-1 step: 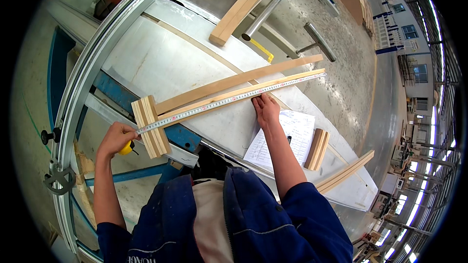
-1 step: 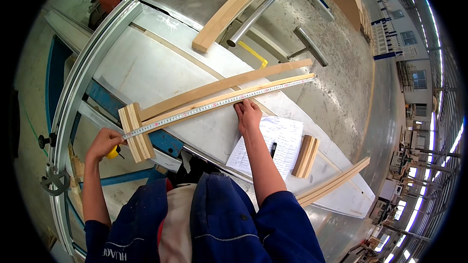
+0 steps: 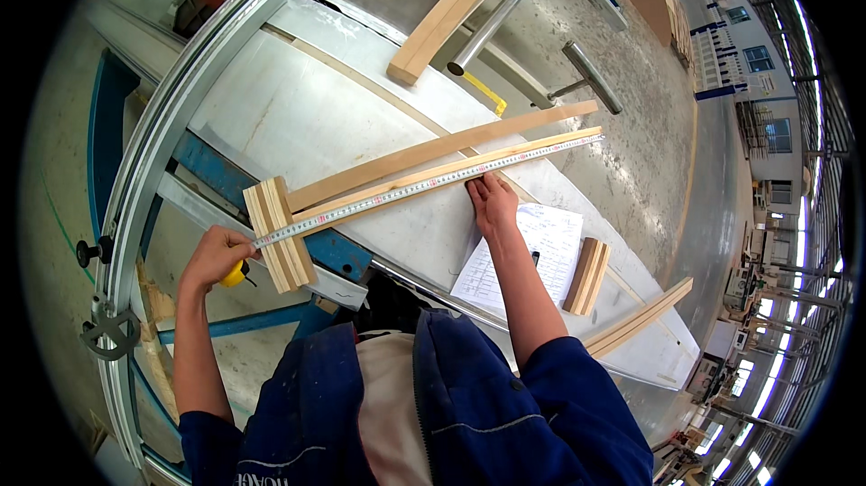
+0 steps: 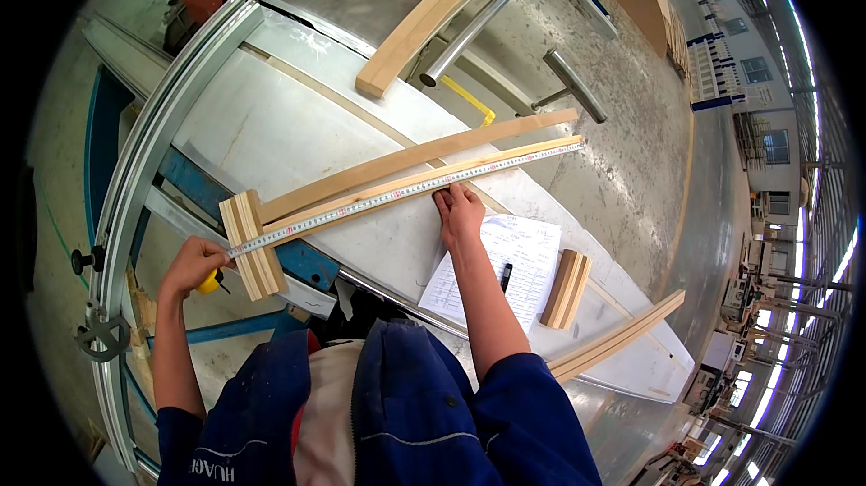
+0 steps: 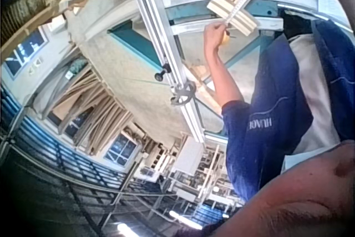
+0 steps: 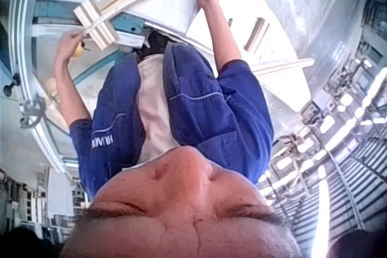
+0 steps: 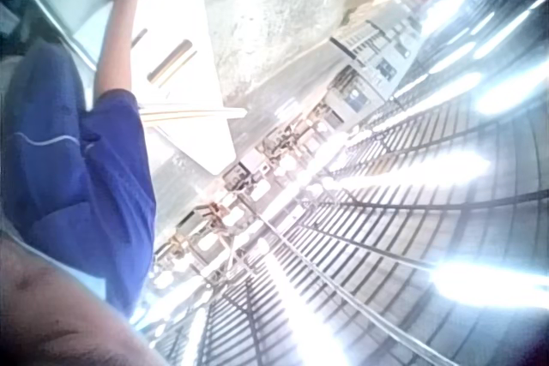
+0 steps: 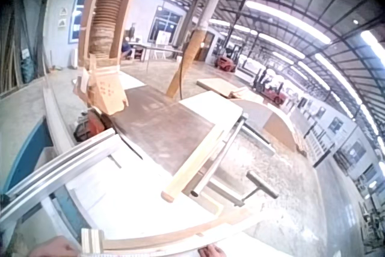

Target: The person operates a table saw to cut wooden planks into smaller pieces. They measure the wood with a tape measure, adjust the saw's fence, and guide the planks through the blade. The cut pieces are then stacked on the table.

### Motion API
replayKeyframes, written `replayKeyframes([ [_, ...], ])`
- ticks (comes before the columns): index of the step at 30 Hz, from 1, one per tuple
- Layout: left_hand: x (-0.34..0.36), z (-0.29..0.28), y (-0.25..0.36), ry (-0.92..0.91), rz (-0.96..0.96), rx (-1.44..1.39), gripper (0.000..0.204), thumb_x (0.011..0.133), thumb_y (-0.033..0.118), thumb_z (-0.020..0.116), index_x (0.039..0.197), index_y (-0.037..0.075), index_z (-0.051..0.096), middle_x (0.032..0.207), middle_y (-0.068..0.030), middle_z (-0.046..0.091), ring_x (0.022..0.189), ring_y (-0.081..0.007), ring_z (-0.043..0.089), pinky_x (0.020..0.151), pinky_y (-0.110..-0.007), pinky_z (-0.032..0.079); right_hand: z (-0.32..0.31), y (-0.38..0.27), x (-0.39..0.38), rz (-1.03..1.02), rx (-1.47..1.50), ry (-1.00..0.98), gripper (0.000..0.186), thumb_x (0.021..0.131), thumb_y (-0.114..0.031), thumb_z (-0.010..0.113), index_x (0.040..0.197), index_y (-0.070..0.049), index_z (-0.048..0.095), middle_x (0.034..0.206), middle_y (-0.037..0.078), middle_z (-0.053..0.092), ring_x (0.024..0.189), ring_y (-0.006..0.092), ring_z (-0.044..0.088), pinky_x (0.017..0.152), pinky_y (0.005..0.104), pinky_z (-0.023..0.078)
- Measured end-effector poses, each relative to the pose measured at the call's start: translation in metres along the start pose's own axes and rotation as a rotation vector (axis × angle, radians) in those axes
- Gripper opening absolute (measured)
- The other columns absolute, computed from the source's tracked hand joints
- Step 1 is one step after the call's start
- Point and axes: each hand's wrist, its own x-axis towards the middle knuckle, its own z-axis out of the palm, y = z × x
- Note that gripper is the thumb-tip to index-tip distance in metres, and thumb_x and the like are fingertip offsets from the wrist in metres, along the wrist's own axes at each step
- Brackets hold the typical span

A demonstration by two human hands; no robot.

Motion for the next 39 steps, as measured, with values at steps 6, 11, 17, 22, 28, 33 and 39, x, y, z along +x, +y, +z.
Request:
replayKeyframes([
  [6,-0.0024,0.0008,0.0046,0.005,0.005,0.006,0.025,0.077,0.018,0.069,0.089,-0.001,0.081,0.077,-0.0126,0.074,0.069,-0.0169,0.066,0.07,-0.033,0.053,0.0009,0.0007,-0.0009,-0.019,0.006,0.009,0.029,0.104,-0.012,0.055,0.122,0.01,0.053,0.112,0.016,0.064,0.101,0.0244,0.065,0.099,0.0385,0.056],
  [11,-0.0032,0.0031,0.0069,0.022,-0.021,0.012,0.023,0.076,0.016,0.07,0.085,-0.002,0.079,0.076,-0.012,0.073,0.069,-0.0168,0.066,0.07,-0.033,0.053,0.0024,0.0005,-0.0016,-0.024,0.009,0.018,0.029,0.103,-0.012,0.056,0.121,0.011,0.054,0.108,0.015,0.065,0.096,0.0232,0.066,0.097,0.0382,0.057],
  [17,-0.0013,0.0062,0.0042,0.023,0.008,-0.038,0.019,0.077,0.013,0.07,0.084,-0.003,0.075,0.077,-0.0116,0.073,0.071,-0.0163,0.067,0.071,-0.033,0.054,0.0023,0.001,-0.0016,-0.023,0.018,0.021,0.028,0.103,-0.012,0.057,0.12,0.01,0.054,0.106,0.015,0.065,0.094,0.0225,0.066,0.096,0.0378,0.058],
  [22,0.0001,0.0051,0.0016,0.016,0.019,-0.055,0.017,0.078,0.012,0.069,0.085,-0.003,0.074,0.08,-0.0119,0.073,0.074,-0.0163,0.068,0.072,-0.032,0.054,0.0,0.0035,0.0019,-0.023,0.03,0.023,0.024,0.102,-0.012,0.058,0.116,0.008,0.056,0.104,0.014,0.065,0.092,0.0215,0.066,0.093,0.037,0.059],
  [28,-0.0018,0.0057,0.0024,0.011,0.013,-0.08,0.016,0.079,0.012,0.069,0.083,-0.002,0.074,0.08,-0.0106,0.073,0.076,-0.0157,0.069,0.072,-0.032,0.054,-0.0013,0.0035,0.0024,-0.023,0.02,0.004,0.022,0.102,-0.012,0.058,0.114,0.007,0.056,0.103,0.013,0.065,0.091,0.021,0.066,0.092,0.0365,0.059],
  [33,-0.0039,0.0051,0.0074,0.007,0.015,-0.066,0.015,0.078,0.011,0.068,0.083,-0.002,0.074,0.079,-0.0099,0.073,0.075,-0.0153,0.068,0.073,-0.032,0.053,-0.0055,0.0073,0.0061,-0.018,0.004,0.006,0.024,0.103,-0.013,0.057,0.117,0.007,0.055,0.109,0.014,0.064,0.099,0.0229,0.066,0.097,0.037,0.058],
  [39,-0.003,0.0056,0.0021,0.015,0.045,-0.054,0.017,0.078,0.013,0.068,0.083,-0.003,0.074,0.078,-0.0104,0.073,0.075,-0.0154,0.068,0.074,-0.032,0.053,-0.0051,0.0065,0.005,-0.013,0.002,0.013,0.025,0.104,-0.013,0.056,0.119,0.007,0.054,0.114,0.015,0.063,0.105,0.0245,0.065,0.1,0.0374,0.056],
])
